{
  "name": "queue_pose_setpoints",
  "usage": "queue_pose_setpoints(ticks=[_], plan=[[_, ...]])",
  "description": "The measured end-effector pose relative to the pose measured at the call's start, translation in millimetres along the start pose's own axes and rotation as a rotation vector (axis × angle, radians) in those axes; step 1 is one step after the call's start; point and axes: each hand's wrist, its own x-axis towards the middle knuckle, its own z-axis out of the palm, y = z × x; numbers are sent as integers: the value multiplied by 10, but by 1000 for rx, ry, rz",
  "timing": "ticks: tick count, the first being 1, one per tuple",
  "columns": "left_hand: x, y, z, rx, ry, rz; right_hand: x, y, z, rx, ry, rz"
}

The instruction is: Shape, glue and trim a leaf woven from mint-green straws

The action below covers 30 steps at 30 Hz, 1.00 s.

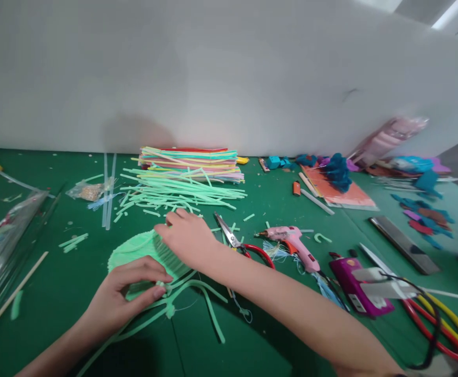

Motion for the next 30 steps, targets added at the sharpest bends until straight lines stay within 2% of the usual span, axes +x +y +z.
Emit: queue_pose_setpoints(ticks=[4, 7, 9, 13, 15, 17, 19, 22, 26, 30], plan=[[-13, -7, 2, -12, 32, 23, 289, 43, 271, 104, 40, -143], [-11, -23, 0, -45, 34, 37, 330, 89, 257, 123, 41, -147], [-9, -26, -11, -61, 29, 36, 298, 153, 170, 124, 66, -78], [-2, -16, -51, -78, 16, 25, 95, 294, -46, 128, 174, 147], [4, -14, -73, -79, 15, 17, -87, 282, -130, 249, 217, 221], [10, -20, -89, -73, 14, 7, -301, 180, -179, 461, 152, 214], [13, -32, -96, -61, 9, 2, -508, 13, -179, 637, 33, 166], [16, -39, -93, -24, -9, 2, -716, -244, -76, 776, -88, 138], [18, 11, -136, 64, -44, -11, -782, -390, 114, 747, -6, 128], [-97, 78, -266, 271, -27, -46, -844, -336, 124, 723, 56, 155]])
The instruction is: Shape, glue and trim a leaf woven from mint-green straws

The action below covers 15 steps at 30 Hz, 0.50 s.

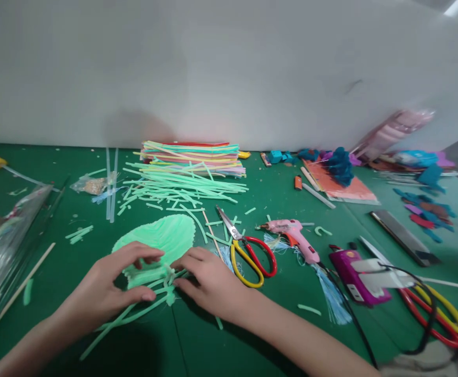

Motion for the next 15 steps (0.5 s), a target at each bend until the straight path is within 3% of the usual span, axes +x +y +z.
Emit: queue_pose_setpoints(ticks=[4, 8, 15], plan=[[-302, -55, -18, 305, 25, -53, -153, 17, -76, -97, -3, 75], [-523, -124, 109, 395, -66, -28, -240, 51, -27, -165, 3, 90], [-470, -87, 162, 357, -135, -40, -140, 27, -41, -87, -62, 109]])
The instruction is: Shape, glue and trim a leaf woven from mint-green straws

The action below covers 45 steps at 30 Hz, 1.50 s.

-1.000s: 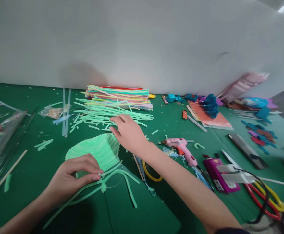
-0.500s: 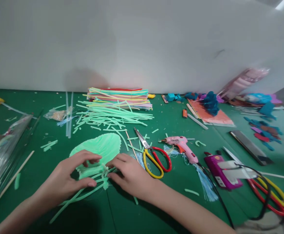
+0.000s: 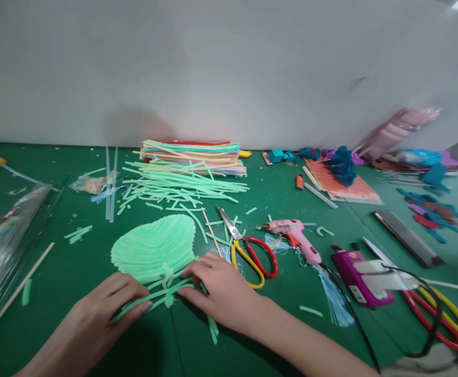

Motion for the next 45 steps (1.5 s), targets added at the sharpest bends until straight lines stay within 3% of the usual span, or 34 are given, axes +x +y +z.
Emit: queue_pose_setpoints(ticks=[5, 10, 16, 30, 38, 45], plan=[[2, -2, -42, 36, -2, -84, 121, -38, 13, 110, 63, -57], [50, 6, -3, 50, -1, -207, 204, -100, 62, 167, -90, -4], [184, 22, 74, -31, 84, -78, 245, -127, 164, 165, -47, -56], [118, 53, -4, -95, 24, -88, 128, -102, 241, 75, 15, -122], [94, 18, 47, -71, 98, -14, 142, -96, 280, 3, 39, -184], [144, 46, 31, -54, 101, -36, 150, -120, 283, -103, 31, -186]])
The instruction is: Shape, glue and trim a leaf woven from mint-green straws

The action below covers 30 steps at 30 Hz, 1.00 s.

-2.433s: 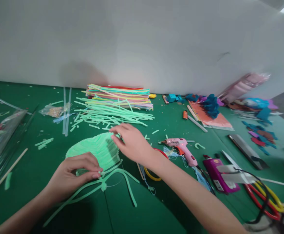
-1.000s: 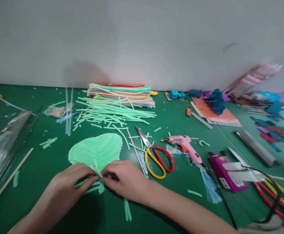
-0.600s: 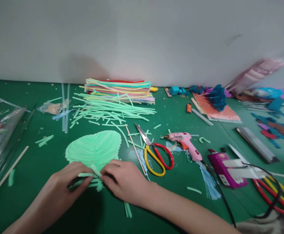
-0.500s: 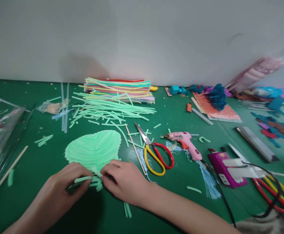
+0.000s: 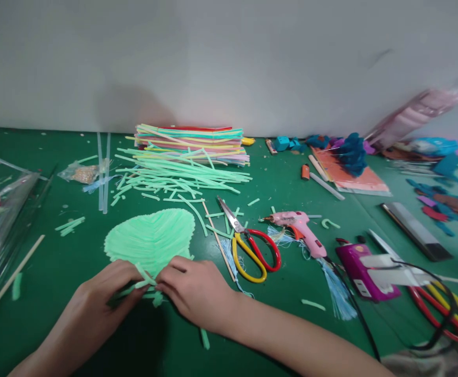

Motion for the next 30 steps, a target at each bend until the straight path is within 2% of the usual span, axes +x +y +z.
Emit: queue_pose_setpoints(ticks=[3, 8, 10, 14, 17, 23, 30], plan=[[-13, -4, 7, -2, 37, -16, -16, 28, 6, 13, 18, -29], [-3, -25, 20, -37, 46, -31, -28, 85, 41, -95, 98, -177], [12, -24, 15, -62, 30, -24, -3, 94, 46, -90, 99, -165], [27, 3, -13, -120, -9, 4, 72, 98, 19, 82, 54, -66], [22, 17, -28, -143, -13, 6, 104, 88, -15, 159, 72, 0], [29, -17, -8, -176, 31, -20, 97, 53, -19, 224, 107, -166], [-19, -76, -86, -181, 0, -75, 43, 98, -57, 263, 109, -171]])
